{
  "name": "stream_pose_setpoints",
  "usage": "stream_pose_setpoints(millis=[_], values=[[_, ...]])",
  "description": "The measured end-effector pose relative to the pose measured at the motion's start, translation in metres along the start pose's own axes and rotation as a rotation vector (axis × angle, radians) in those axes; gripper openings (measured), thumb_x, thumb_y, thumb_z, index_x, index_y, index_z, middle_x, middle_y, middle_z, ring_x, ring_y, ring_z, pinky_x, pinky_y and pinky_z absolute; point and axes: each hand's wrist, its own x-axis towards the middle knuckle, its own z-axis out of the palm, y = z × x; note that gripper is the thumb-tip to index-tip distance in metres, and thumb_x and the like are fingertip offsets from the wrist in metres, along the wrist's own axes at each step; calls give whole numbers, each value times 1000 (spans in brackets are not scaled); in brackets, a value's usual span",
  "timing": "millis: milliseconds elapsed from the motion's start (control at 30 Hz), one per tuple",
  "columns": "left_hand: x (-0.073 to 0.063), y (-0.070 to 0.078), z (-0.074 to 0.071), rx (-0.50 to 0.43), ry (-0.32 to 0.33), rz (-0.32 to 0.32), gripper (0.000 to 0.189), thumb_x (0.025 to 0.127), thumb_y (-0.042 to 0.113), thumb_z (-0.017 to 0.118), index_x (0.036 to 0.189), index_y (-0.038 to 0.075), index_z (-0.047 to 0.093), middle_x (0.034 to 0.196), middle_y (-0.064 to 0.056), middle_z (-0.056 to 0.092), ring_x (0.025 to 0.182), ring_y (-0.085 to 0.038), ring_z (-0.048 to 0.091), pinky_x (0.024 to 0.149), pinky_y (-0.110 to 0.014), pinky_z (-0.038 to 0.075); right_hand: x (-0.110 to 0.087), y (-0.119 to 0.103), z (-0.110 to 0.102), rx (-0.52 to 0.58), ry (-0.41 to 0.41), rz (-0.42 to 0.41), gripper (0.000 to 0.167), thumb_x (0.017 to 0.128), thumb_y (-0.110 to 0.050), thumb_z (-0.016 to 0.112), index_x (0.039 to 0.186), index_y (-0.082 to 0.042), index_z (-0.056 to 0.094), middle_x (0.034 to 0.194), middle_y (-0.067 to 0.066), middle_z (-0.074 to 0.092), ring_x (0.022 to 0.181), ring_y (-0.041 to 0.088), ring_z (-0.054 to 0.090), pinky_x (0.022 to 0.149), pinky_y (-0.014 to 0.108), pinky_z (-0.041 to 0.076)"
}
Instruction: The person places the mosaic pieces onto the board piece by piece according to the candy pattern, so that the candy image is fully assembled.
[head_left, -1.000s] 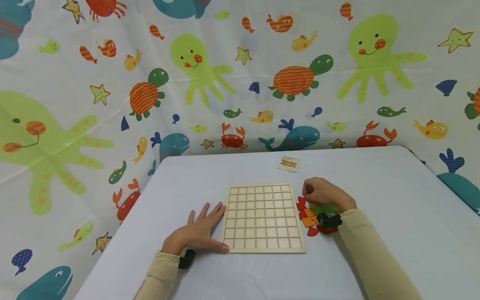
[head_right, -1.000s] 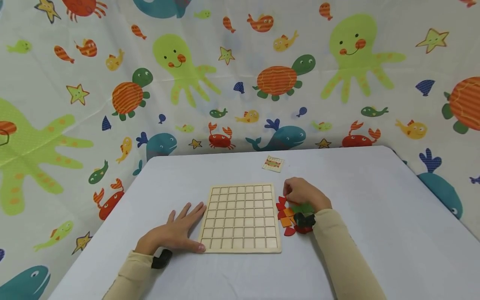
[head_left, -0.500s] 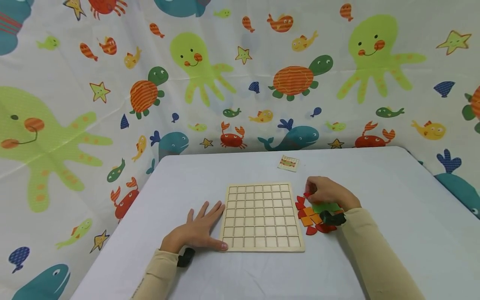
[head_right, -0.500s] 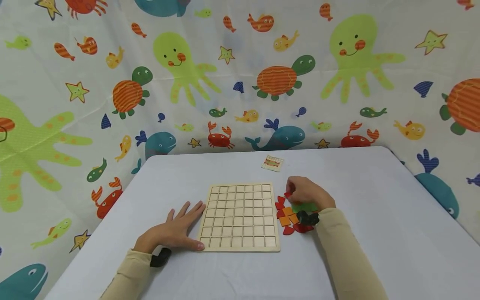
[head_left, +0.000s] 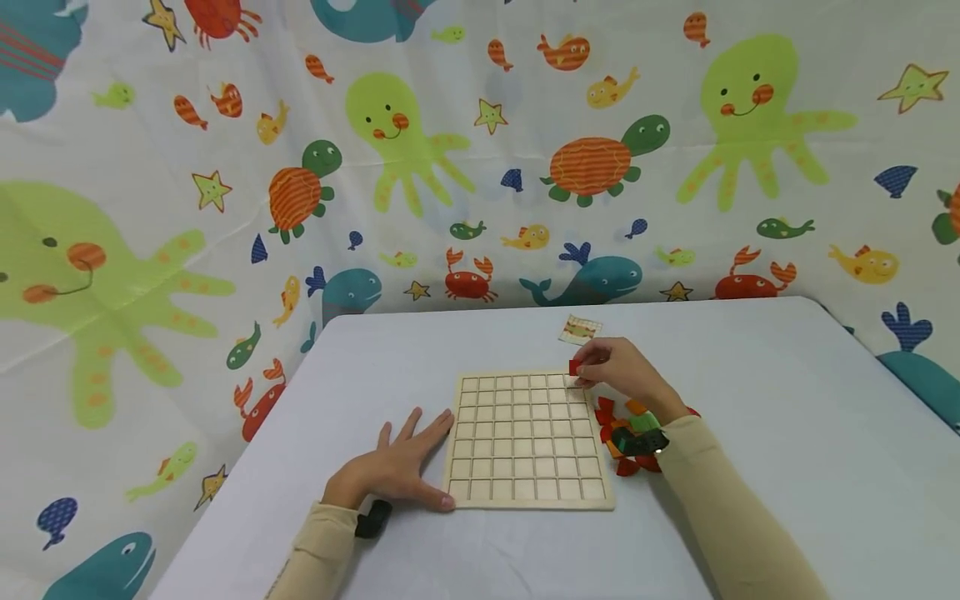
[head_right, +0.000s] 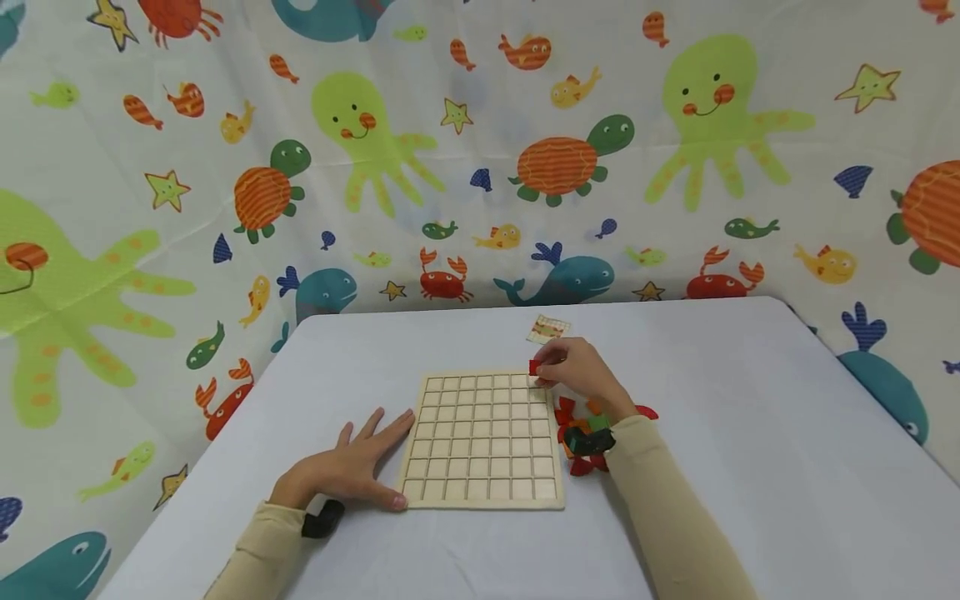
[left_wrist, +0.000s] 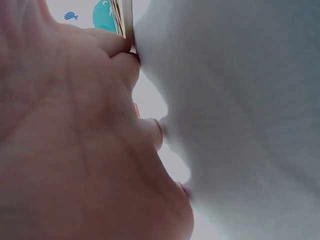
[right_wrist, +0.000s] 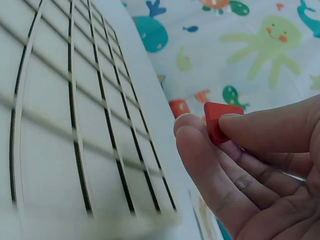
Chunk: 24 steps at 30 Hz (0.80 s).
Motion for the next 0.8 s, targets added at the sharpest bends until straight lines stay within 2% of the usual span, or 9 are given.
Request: stream_pose_setpoints(millis=[167, 267, 400, 533, 667, 800], values=[[-2, -2, 1, -15, 4, -1, 130, 75, 58, 93, 174, 17, 18, 179, -6, 15, 163, -40, -7, 122, -72, -11, 15, -15, 28, 205, -26, -15, 15, 104, 0, 67, 114, 10, 62, 111, 23, 65, 95, 36, 79, 94, 43, 61], [-2, -2, 1, -16, 5, 4, 129, 76, 57, 93, 174, 17, 19, 179, -5, 15, 163, -40, -8, 122, -72, -12, 24, -23, 47, 256, -37, -56, 14, 105, 0, 66, 113, 11, 63, 112, 25, 64, 96, 39, 78, 92, 45, 62], [-4, -1, 1, -11, 3, 12, 127, 77, 57, 93, 173, 18, 20, 179, -3, 15, 163, -39, -8, 121, -72, -13, 32, -34, 72, 225, -44, -106, 13, 105, -3, 67, 111, 9, 67, 105, 21, 71, 97, 44, 75, 88, 46, 64], [-2, -2, 4, -15, 4, 35, 127, 77, 61, 91, 173, 18, 20, 179, -3, 16, 163, -40, -8, 121, -72, -13, 34, -38, 95, 171, -24, -95, 11, 103, -4, 69, 107, 6, 70, 94, 14, 75, 94, 42, 73, 83, 48, 62], [-2, -2, 2, -19, 3, 56, 127, 77, 66, 88, 173, 18, 20, 179, -4, 16, 163, -41, -8, 121, -72, -14, 36, -39, 113, 173, -26, -100, 9, 103, -3, 69, 106, 5, 71, 91, 12, 75, 90, 39, 73, 79, 45, 61], [-4, -1, 0, -4, 3, 19, 127, 78, 62, 90, 174, 19, 19, 179, -3, 16, 163, -40, -9, 122, -71, -13, 38, -40, 124, 176, -62, -127, 12, 102, -2, 68, 109, 7, 71, 95, 15, 75, 89, 37, 74, 78, 41, 62]])
